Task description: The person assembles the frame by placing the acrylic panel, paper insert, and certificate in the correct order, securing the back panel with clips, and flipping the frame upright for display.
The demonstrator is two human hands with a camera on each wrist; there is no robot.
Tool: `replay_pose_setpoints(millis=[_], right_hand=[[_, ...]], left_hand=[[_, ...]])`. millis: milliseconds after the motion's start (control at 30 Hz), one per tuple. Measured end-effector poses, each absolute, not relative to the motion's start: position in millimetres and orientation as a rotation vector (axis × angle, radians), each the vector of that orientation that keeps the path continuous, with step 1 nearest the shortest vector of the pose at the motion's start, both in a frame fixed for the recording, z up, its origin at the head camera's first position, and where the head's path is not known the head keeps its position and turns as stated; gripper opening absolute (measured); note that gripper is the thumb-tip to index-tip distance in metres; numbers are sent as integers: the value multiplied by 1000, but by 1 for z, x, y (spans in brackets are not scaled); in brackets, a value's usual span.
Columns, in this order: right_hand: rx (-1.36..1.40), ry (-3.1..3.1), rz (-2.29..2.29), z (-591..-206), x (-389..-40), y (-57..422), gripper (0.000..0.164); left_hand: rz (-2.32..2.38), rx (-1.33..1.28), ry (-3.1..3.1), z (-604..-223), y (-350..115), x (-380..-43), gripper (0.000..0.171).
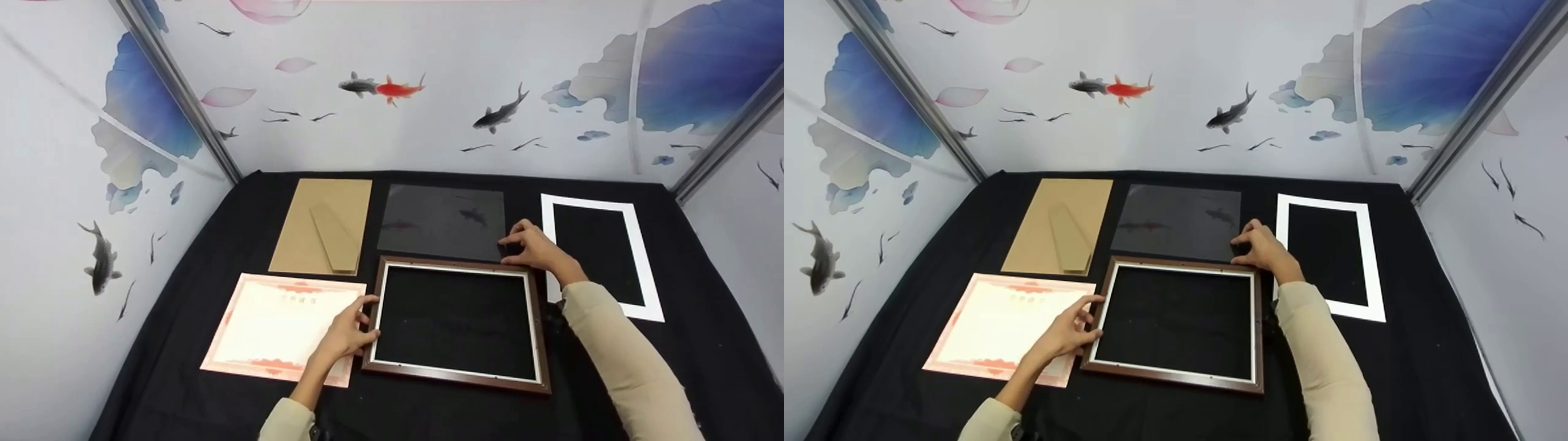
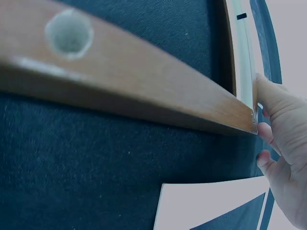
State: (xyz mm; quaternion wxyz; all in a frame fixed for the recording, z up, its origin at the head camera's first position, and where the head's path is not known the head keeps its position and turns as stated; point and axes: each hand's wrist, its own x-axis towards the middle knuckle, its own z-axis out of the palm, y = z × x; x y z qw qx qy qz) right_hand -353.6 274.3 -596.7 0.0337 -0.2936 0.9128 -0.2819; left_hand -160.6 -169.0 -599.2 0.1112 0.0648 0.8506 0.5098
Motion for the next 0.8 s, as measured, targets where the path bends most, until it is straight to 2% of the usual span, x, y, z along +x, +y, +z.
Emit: replay_pose_setpoints(millis=[267, 500, 800], right_hand=[[-937, 2822, -954, -603, -351, 274, 39], [-977, 2910, -946, -604, -347, 272, 26], [-1091, 3085, -1096, -584, -352, 264, 15]], left_hand=[[1487, 209, 2522, -600, -169, -160, 66], [1414, 334, 2648, -601, -169, -161, 64], [1429, 335, 2647, -602, -171, -160, 65]])
